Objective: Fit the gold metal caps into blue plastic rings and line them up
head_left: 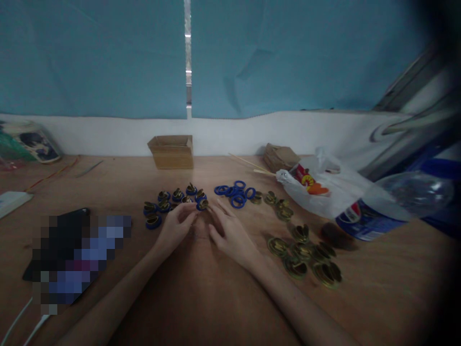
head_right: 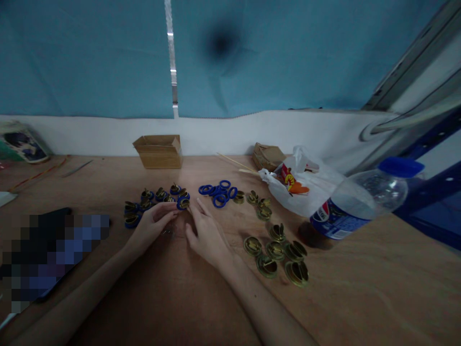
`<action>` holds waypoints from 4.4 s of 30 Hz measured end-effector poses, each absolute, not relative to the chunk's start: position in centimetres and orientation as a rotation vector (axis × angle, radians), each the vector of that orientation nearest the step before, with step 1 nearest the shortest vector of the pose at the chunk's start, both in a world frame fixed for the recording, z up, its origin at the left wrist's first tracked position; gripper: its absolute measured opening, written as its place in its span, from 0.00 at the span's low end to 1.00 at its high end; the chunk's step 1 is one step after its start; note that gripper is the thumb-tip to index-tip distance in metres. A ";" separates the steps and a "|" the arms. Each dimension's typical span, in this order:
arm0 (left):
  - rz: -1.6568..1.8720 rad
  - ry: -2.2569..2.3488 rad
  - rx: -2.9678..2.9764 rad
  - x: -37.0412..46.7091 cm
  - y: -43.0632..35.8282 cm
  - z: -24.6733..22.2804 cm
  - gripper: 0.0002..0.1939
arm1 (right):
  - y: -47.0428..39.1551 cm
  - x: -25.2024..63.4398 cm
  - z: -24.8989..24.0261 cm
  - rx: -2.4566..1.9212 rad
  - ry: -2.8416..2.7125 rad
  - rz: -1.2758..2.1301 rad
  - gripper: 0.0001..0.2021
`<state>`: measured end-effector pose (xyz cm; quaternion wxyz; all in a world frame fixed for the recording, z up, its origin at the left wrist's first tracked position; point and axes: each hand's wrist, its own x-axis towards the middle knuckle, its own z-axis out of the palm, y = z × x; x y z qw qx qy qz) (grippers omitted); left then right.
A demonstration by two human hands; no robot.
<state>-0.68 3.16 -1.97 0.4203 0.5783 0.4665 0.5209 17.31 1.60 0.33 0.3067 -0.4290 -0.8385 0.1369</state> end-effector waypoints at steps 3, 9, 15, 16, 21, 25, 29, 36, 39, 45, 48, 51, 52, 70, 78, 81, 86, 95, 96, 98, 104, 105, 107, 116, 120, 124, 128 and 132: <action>1.297 1.179 1.445 -0.7 3.1 -1.9 0.10 | 1.7 17.3 0.1 -1.122 -2.222 0.370 0.25; 1.286 1.157 1.528 -0.7 3.0 -2.0 0.14 | 1.6 17.1 -0.1 -1.070 -2.254 0.414 0.29; 1.294 1.251 1.774 -0.9 2.5 -1.9 0.17 | 1.6 17.0 0.0 -1.073 -2.283 0.393 0.28; 1.289 1.274 1.816 -1.0 2.5 -1.9 0.17 | 1.7 17.2 0.2 -1.096 -2.270 0.365 0.27; 1.271 1.393 2.034 -1.4 2.3 -1.4 0.16 | 2.8 18.8 0.9 -1.409 -2.147 0.055 0.25; 1.229 1.460 2.231 -1.7 2.2 -0.7 0.12 | 3.5 19.9 0.2 -1.667 -2.169 -0.140 0.25; 1.149 1.465 2.317 -1.7 2.0 -0.5 0.09 | 3.5 19.9 0.2 -1.772 -2.206 -0.193 0.21; 1.049 1.410 2.316 -1.0 1.3 -0.3 0.08 | 3.7 19.9 1.4 -1.855 -2.178 -0.237 0.15; 1.046 1.353 2.324 -0.7 1.1 -0.1 0.08 | 3.8 20.0 1.3 -1.831 -2.180 -0.230 0.15; 1.093 1.318 2.396 -0.8 0.9 -0.2 0.08 | 3.8 20.7 2.2 -1.601 -2.101 -0.162 0.19; 1.119 1.301 2.432 -1.0 0.8 -0.1 0.08 | 3.5 22.2 3.9 -1.519 -1.953 -0.189 0.21; 1.157 1.292 2.462 -1.2 0.8 0.1 0.07 | 2.4 24.4 5.6 -1.536 -1.804 -0.295 0.18; 1.167 1.294 2.468 -1.2 0.8 0.2 0.07 | 1.8 25.1 6.0 -1.552 -1.779 -0.315 0.17; 1.120 1.291 2.504 -1.3 0.7 0.2 0.08 | -5.1 28.9 4.7 -1.660 -2.385 -0.258 0.14; 1.059 1.296 2.474 -1.4 0.9 -0.4 0.09 | -4.7 28.5 4.9 -1.844 -2.434 -0.129 0.14; 1.055 1.281 2.481 -1.4 1.0 -0.6 0.09 | -4.6 28.8 4.8 -1.859 -2.412 -0.143 0.12; 1.074 1.256 2.477 -1.3 0.8 -0.6 0.09 | -3.9 29.4 4.6 -1.772 -2.365 -0.194 0.05; 1.110 1.213 2.480 -0.8 0.3 0.1 0.09 | -3.5 28.8 4.3 -1.648 -2.361 -0.168 0.06; 1.121 1.201 2.458 -0.7 0.1 0.2 0.09 | -3.6 28.4 4.6 -1.639 -2.370 -0.198 0.07; 1.119 1.188 2.348 -0.2 -0.3 0.5 0.09 | -3.6 27.2 5.3 -1.607 -2.372 -0.255 0.07; 1.000 0.999 1.548 1.5 -0.8 1.2 0.14 | -2.5 22.2 8.0 -1.347 -2.439 -0.165 0.06; 0.995 0.980 1.411 1.6 -0.6 1.3 0.15 | -2.1 21.5 8.3 -1.304 -2.462 -0.165 0.06; 0.975 0.933 1.176 1.5 -0.2 1.4 0.16 | -1.4 20.4 8.6 -1.224 -2.519 -0.192 0.07; 1.009 0.846 0.903 0.5 0.5 1.9 0.17 | 0.3 18.5 5.9 -1.025 -2.492 -0.075 0.09; 1.031 0.905 0.912 0.7 0.7 1.4 0.19 | 0.1 18.4 4.4 -1.023 -2.377 0.140 0.08; 1.041 0.897 0.934 0.9 0.7 1.3 0.17 | -0.2 18.3 3.9 -0.994 -2.255 0.274 0.08; 1.054 0.881 0.967 1.0 0.5 1.4 0.15 | -0.2 18.3 3.7 -0.990 -2.204 0.355 0.09; 1.060 0.887 0.989 0.8 0.5 1.4 0.14 | -0.3 18.2 3.4 -0.981 -2.201 0.414 0.11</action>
